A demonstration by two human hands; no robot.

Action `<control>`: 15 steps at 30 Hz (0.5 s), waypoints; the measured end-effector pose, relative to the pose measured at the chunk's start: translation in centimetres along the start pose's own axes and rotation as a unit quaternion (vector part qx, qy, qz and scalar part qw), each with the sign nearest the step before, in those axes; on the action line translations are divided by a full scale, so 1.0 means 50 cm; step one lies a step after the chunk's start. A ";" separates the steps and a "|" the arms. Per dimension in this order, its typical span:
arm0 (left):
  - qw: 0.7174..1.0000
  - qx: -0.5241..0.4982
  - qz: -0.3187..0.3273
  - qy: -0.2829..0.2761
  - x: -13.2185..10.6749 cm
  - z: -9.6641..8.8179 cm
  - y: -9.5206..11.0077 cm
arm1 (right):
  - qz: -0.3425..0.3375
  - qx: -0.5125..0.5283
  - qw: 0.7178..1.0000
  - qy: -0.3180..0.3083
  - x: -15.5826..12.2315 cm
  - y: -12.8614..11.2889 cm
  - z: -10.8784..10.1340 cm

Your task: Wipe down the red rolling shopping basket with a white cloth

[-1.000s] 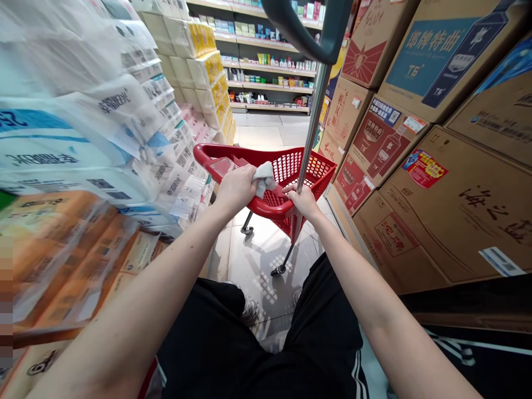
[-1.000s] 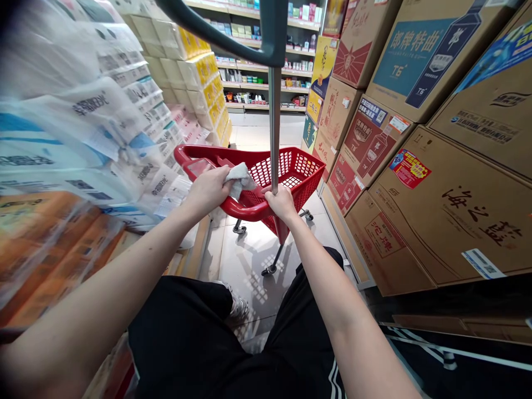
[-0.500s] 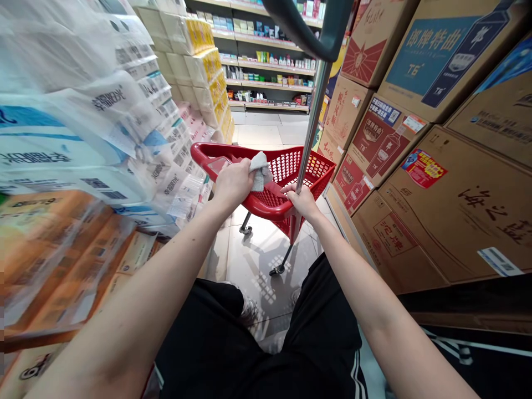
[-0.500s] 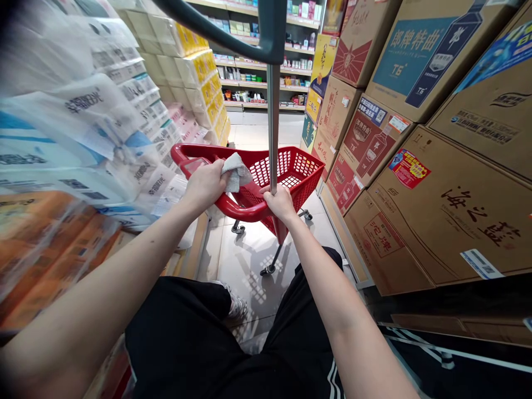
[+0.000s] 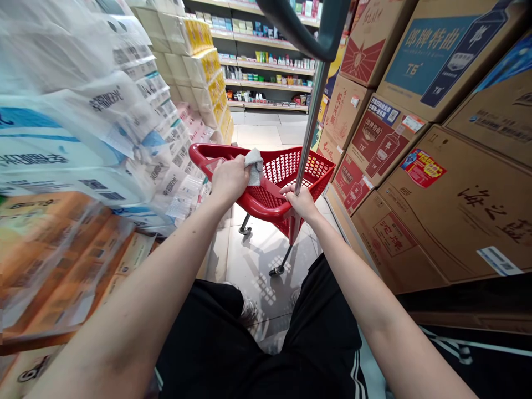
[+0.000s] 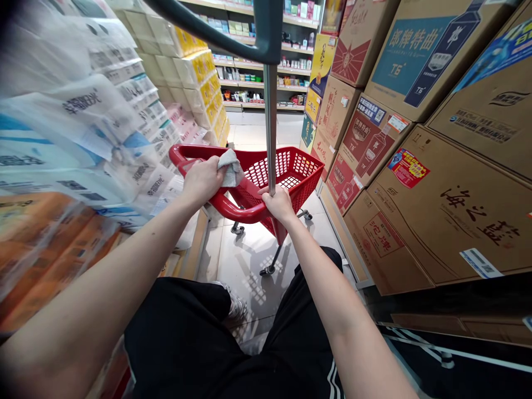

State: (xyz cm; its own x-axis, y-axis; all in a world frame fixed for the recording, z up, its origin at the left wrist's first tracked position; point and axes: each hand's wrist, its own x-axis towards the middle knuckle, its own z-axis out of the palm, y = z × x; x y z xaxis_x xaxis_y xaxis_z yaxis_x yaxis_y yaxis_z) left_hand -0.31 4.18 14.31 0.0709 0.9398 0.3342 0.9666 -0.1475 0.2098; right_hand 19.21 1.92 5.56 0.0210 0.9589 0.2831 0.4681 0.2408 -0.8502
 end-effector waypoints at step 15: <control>0.984 -0.079 0.156 -0.037 -0.014 0.001 -0.023 | -0.004 0.024 1.000 -0.005 -0.008 0.018 -0.012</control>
State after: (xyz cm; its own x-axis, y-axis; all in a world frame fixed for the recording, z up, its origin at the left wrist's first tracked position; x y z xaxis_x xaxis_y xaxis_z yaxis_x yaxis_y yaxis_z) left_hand -1.47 3.72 13.77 0.3816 0.8601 0.3385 0.8448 -0.4732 0.2500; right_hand 20.13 1.67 4.94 0.0075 0.9584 0.2854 0.4257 0.2551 -0.8682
